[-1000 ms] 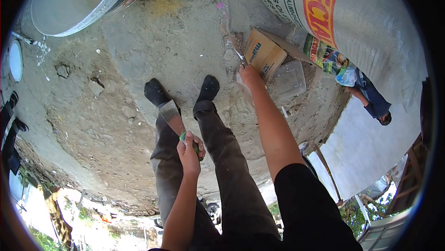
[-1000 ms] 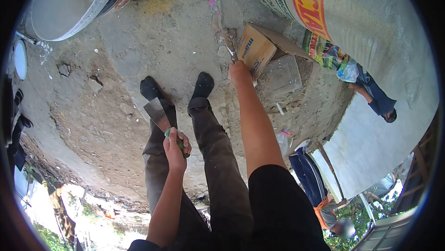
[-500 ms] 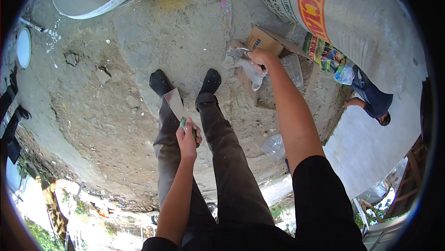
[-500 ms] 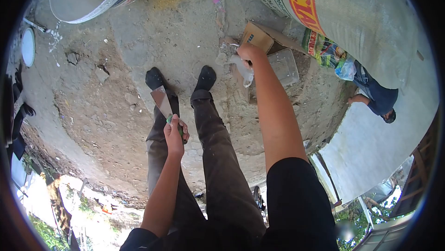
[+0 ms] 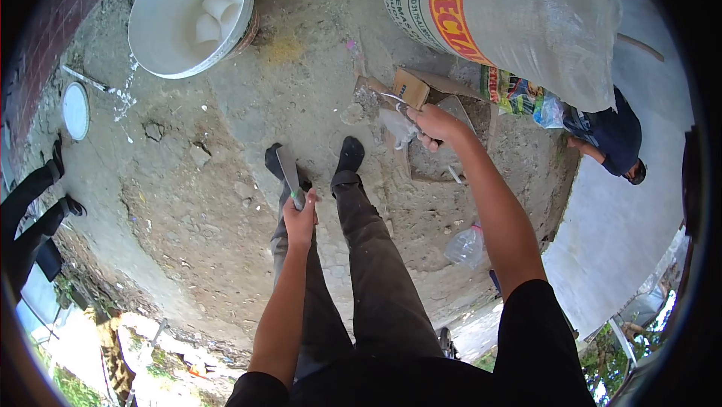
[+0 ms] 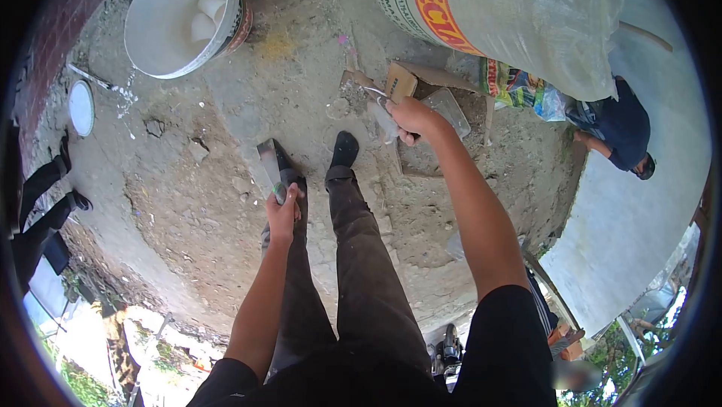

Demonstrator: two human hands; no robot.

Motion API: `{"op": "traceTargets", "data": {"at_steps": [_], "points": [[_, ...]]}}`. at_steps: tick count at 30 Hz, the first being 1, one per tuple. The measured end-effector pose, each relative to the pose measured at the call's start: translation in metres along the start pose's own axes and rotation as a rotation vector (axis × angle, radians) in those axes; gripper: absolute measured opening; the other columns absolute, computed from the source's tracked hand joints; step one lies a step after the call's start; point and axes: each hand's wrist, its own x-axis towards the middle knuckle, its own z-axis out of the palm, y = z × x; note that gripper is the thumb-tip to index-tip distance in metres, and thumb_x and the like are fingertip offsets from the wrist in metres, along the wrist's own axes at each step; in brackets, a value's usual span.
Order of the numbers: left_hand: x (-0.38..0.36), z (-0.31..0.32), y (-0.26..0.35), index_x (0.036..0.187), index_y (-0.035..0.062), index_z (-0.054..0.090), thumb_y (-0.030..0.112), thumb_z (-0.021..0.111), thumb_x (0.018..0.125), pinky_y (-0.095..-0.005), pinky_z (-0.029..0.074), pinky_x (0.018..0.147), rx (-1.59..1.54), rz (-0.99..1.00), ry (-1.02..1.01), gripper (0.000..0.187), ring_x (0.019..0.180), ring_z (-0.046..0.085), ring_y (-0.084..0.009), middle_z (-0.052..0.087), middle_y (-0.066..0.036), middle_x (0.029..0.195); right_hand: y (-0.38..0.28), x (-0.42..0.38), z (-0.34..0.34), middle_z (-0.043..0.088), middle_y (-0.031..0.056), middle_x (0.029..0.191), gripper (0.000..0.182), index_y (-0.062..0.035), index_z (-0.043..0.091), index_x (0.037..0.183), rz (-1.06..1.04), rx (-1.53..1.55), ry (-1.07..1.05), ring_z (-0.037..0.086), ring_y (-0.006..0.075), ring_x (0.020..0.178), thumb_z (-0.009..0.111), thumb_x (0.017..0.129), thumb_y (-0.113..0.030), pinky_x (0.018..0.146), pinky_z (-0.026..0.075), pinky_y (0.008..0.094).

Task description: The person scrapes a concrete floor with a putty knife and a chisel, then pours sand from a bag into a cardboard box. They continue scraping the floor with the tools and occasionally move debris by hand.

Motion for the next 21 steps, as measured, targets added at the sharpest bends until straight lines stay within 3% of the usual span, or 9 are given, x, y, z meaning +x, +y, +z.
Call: {"op": "traceTargets", "data": {"at_steps": [4, 9, 15, 21], "points": [[0.041, 0.031, 0.023, 0.093, 0.0022, 0.066, 0.021, 0.075, 0.084, -0.0228, 0.036, 0.041, 0.139, 0.147, 0.108, 0.023, 0.045, 0.043, -0.0046, 0.05, 0.004, 0.06, 0.003, -0.043, -0.007, 0.042, 0.0015, 0.059, 0.036, -0.0047, 0.045, 0.084, -0.07, 0.073, -0.019, 0.038, 0.0099, 0.042, 0.041, 0.102, -0.036, 0.035, 0.031, 0.028], [0.083, 0.079, 0.052, 0.095, 0.0004, 0.067, 0.025, 0.078, 0.081, -0.0235, 0.037, 0.044, 0.313, 0.184, 0.028, 0.031, 0.049, 0.046, -0.0063, 0.052, 0.002, 0.063, 0.007, -0.085, -0.016, 0.044, 0.0003, 0.059, 0.031, -0.0052, 0.048, 0.096, -0.104, 0.123, -0.048, 0.038, 0.0087, 0.042, 0.041, 0.102, -0.035, 0.035, 0.029, 0.027], [0.092, 0.118, 0.059, 0.084, 0.0004, 0.064, 0.021, 0.079, 0.079, -0.025, 0.039, 0.045, 0.295, 0.264, -0.019, 0.026, 0.05, 0.047, -0.007, 0.055, 0.001, 0.064, 0.021, -0.111, -0.031, 0.044, -0.0007, 0.059, 0.033, -0.0043, 0.051, 0.103, -0.105, 0.095, -0.004, 0.036, 0.0076, 0.04, 0.045, 0.101, -0.037, 0.034, 0.028, 0.0254], [0.077, 0.135, 0.064, 0.083, 0.0013, 0.062, 0.019, 0.079, 0.079, -0.0244, 0.039, 0.046, 0.318, 0.272, -0.108, 0.024, 0.05, 0.047, -0.0071, 0.055, 0.001, 0.064, 0.051, -0.132, -0.049, 0.044, -0.0012, 0.06, 0.034, -0.0049, 0.052, 0.11, -0.051, 0.188, 0.041, 0.037, 0.0071, 0.041, 0.048, 0.1, -0.037, 0.034, 0.028, 0.0254]]}}
